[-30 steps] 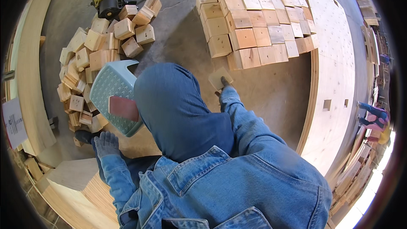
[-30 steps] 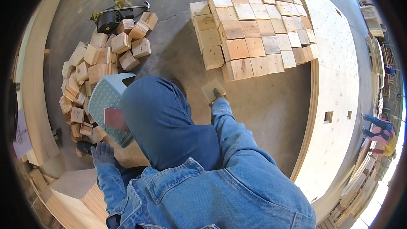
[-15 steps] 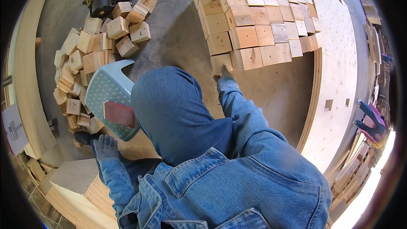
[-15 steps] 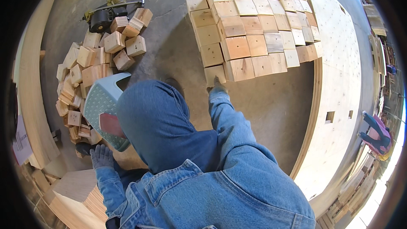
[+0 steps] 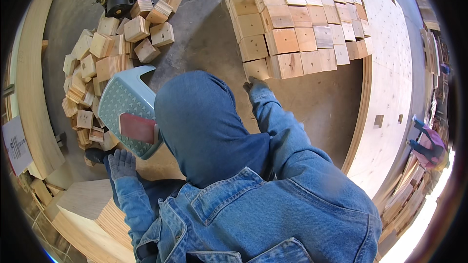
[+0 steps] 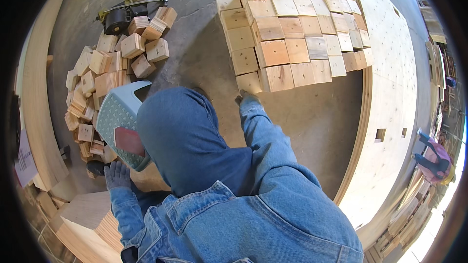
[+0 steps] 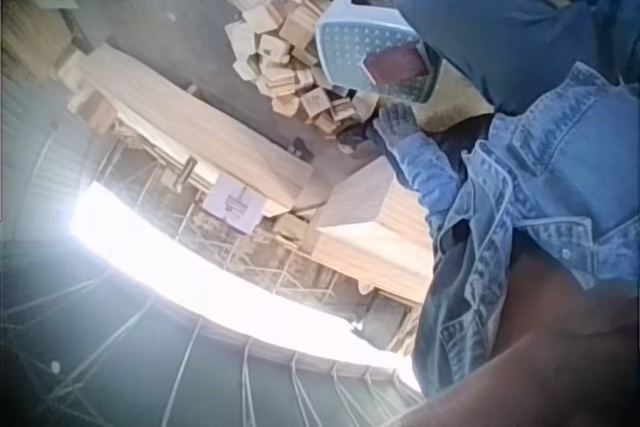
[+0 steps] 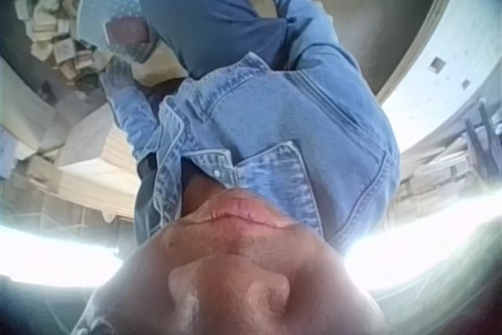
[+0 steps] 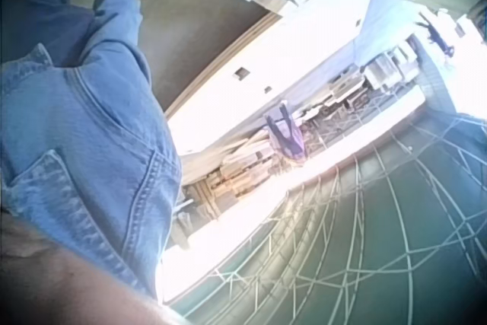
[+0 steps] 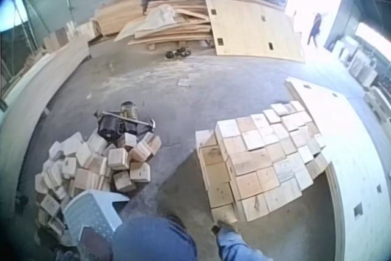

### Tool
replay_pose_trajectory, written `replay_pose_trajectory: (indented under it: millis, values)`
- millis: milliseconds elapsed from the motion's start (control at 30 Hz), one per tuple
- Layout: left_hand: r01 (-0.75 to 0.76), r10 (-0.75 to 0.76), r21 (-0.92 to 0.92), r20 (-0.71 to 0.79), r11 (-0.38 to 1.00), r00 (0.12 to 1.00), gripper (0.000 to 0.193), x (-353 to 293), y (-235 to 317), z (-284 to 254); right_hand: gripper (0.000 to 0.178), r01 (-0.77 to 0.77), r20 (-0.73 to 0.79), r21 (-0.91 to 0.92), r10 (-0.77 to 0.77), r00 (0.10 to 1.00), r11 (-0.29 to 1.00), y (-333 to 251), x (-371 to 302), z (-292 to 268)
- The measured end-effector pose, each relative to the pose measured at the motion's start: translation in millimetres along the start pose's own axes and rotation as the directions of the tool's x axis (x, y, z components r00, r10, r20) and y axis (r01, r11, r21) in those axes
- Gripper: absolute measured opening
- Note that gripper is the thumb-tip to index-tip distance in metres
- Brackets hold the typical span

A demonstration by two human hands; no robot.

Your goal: The person sits on the floor and sands small wooden blocks one by one using a sanding block. They pick up each block from a pile, sand the surfaces, and place the finished pieces into a separate stack.

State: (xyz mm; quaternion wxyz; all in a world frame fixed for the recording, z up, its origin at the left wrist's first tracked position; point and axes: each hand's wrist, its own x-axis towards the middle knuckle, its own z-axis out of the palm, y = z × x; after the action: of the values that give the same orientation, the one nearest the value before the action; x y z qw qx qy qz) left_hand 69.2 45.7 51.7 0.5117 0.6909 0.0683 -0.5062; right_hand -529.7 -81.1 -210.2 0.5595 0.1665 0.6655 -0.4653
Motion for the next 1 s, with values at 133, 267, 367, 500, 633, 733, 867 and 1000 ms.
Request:
replay_pose_trajectory:
  millis: [133, 267, 367, 500, 633, 733, 867, 1000]
  values:
    - [0.038, -0.026, -0.041, 0.266, 0.998, 0.964, 0.055, 24.7, -7.9, -28.7, 0.031, -0.172, -0.028, -0.181, 0.17, 0.985, 0.968, -3.1, -6.4, 7.2]
    - [0.097, 0.007, -0.128, 0.637, 0.987, 0.771, 0.046, 60.6, -6.1, -80.8, 0.032, -0.303, 0.06, -0.348, 0.344, 0.937, 0.887, 32.5, -25.7, 14.5]
    - [0.188, -0.065, -0.292, 0.387, 0.938, 0.92, 0.035, 32.4, -15.2, -18.3, 0.034, -0.244, 0.111, -0.462, 0.328, 0.938, 0.853, 31.8, -43.3, -22.2]
    - [-0.046, 0.057, -0.184, 0.06, 0.982, 0.997, 0.029, -17.8, -9.1, 8.4, 0.037, -0.202, 0.111, -0.597, 0.33, 0.937, 0.776, 29.7, -66.9, -60.4]
    - [-0.108, 0.103, -0.221, -0.035, 0.969, 0.994, 0.024, -17.5, -22.2, -14.0, 0.04, -0.112, 0.142, -0.664, 0.272, 0.952, 0.739, 7.7, -86.7, -69.4]
    - [-0.14, 0.13, -0.283, -0.051, 0.949, 0.99, 0.021, -32.3, -27.0, -0.8, 0.042, 0.025, 0.223, -0.65, 0.159, 0.962, 0.76, -28.1, -94.9, -61.5]
    - [-0.142, 0.14, -0.322, -0.029, 0.936, 0.99, 0.02, -29.6, -31.6, -11.8, 0.045, 0.331, 0.467, -0.501, -0.072, 0.881, 0.8, -83.5, -116.7, 0.4]
    - [-0.146, 0.114, -0.363, -0.108, 0.92, 0.988, 0.019, -28.7, -36.3, -22.4, 0.05, 0.558, 0.561, -0.265, -0.345, 0.752, 0.786, -123.3, -186.8, 86.6]
